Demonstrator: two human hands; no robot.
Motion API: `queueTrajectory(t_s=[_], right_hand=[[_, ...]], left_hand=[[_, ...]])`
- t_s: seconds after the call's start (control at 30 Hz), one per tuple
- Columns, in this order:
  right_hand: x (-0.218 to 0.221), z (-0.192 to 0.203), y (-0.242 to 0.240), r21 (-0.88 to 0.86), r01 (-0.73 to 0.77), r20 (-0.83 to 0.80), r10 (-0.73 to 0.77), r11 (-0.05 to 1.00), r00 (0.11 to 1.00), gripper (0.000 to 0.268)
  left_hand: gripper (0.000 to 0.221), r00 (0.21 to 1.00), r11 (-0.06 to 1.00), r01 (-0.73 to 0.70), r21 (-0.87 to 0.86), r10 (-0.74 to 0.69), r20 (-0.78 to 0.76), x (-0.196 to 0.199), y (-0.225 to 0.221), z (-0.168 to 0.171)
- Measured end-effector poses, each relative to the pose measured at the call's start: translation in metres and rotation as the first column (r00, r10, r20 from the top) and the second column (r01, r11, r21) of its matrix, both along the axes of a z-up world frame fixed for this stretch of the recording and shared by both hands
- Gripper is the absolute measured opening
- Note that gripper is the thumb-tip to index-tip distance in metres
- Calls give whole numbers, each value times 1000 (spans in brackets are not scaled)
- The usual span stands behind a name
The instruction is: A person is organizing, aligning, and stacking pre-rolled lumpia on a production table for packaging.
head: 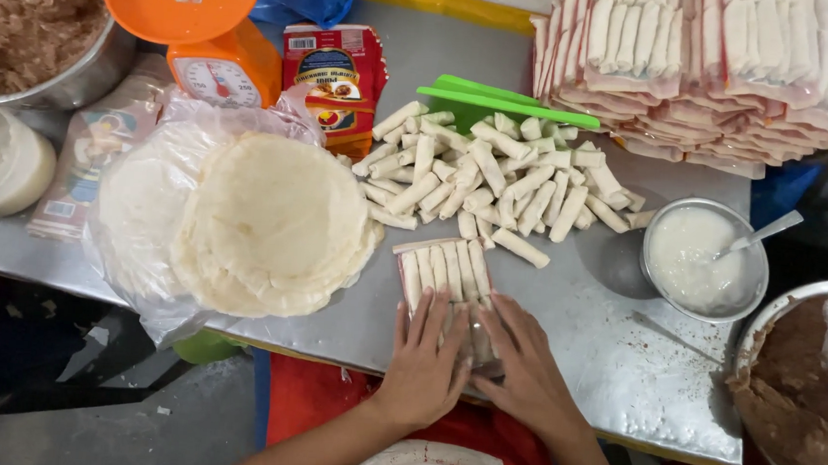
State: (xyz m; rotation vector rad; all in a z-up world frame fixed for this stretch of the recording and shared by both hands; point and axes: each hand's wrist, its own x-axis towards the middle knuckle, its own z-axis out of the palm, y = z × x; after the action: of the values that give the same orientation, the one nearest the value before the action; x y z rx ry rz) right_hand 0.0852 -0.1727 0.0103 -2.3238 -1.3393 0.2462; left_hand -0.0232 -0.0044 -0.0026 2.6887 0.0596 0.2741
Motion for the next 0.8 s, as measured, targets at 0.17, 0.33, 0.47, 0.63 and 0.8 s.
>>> queueTrajectory(t_s=[0.17,0.33,0.47,0.63,0.8], right_hand=[[6,-27,12,103,-60,32,57,993,998,83],[-12,-34,15,92,-69,45,65,993,997,94],[-38,13,38,-305,-90,-146,47,948,988,95],[-68,19,67,-186,-282,-150,256,941,955,88],[-75,28,87,-88,-421,-84,414,903,906,83]], left_hand=[[46,971,983,172,66,-181,159,-12,3,-19],[51,933,926,356,-127,-345,105,-39,30,-7],[36,903,519,-309,-797,422,-75,-99,46,-33],[82,683,-559,-478,-677,247,-687,-85,45,47],[72,558,-169,-664,-728,537,-633,-90,46,49]])
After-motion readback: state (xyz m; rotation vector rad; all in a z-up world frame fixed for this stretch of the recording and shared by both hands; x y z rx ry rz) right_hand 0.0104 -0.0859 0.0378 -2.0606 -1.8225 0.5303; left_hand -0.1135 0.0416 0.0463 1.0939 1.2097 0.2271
